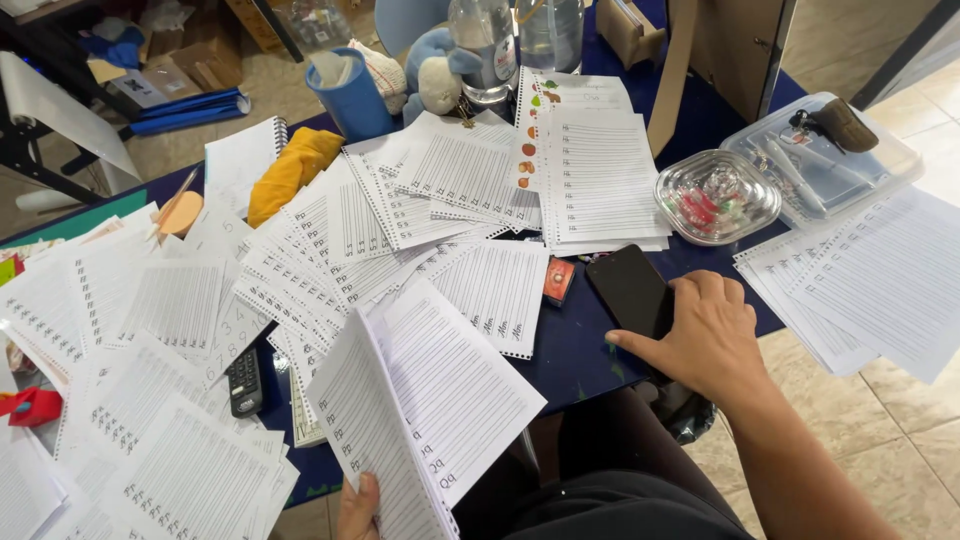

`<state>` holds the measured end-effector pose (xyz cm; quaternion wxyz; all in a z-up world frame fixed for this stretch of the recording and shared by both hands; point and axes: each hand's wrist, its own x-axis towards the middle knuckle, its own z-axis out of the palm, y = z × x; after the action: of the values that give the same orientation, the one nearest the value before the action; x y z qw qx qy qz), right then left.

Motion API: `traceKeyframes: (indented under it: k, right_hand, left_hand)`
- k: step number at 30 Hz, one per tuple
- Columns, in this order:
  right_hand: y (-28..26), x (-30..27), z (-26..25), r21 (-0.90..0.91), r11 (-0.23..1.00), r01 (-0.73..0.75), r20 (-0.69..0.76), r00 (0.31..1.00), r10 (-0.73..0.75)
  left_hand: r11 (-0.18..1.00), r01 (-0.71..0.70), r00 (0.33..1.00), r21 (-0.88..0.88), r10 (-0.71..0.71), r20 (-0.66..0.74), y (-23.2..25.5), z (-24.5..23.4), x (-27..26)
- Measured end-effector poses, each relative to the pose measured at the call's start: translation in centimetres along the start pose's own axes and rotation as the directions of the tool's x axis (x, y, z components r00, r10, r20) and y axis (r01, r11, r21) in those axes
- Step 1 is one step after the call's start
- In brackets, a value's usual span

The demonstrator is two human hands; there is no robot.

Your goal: Sorting and reviewing a large stack of printed paper sheets on a desk

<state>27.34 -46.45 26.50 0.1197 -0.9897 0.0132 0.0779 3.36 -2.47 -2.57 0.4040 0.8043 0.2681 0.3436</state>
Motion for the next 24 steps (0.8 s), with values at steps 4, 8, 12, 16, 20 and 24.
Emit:
traceKeyframes:
  k: [4,8,12,16,20,24]
  right_hand:
    - [-0.2,1.5,1.6,-0.032,0.999,-0.005,0.006,1.000,0.005]
    - [0.0,2.2,2.6,-0.006,1.000,-0.030,-0.039,0.999,0.029]
    - [0.2,2.5,3.8,-0.005,0.999,-0.045,-0.085,0.995,0.044]
    - [0.3,2.7,4.3,-0.065,0.997,-0.043,-0.094,0.995,0.036]
    - [-0.3,2.6,3.5,-0.078,0.996,-0.046,-0.062,0.997,0.041]
    - [-0.6,2.0,2.7,-0.051,0.998,-0.034,-0.023,0.999,0.033]
  left_hand:
    - [0.744,-0.507,0.848,0.435,0.522,0.096,-6.8,-0.9,1.2]
    - [0.983,0.109,0.902,-0.151,-0.033,0.431,-7.4,-2.4,0.4]
    - [0.715,0.638,0.723,-0.287,-0.428,0.542,-1.6,-3.8,0.1]
    - [0.528,0.751,0.659,-0.398,-0.548,0.516,2.9,-3.0,0.4]
    - [0.493,0.743,0.669,-0.453,-0.558,0.491,3.7,-3.1,0.2]
    - [0.446,0.754,0.657,-0.483,-0.508,0.556,3.7,-3.9,0.5]
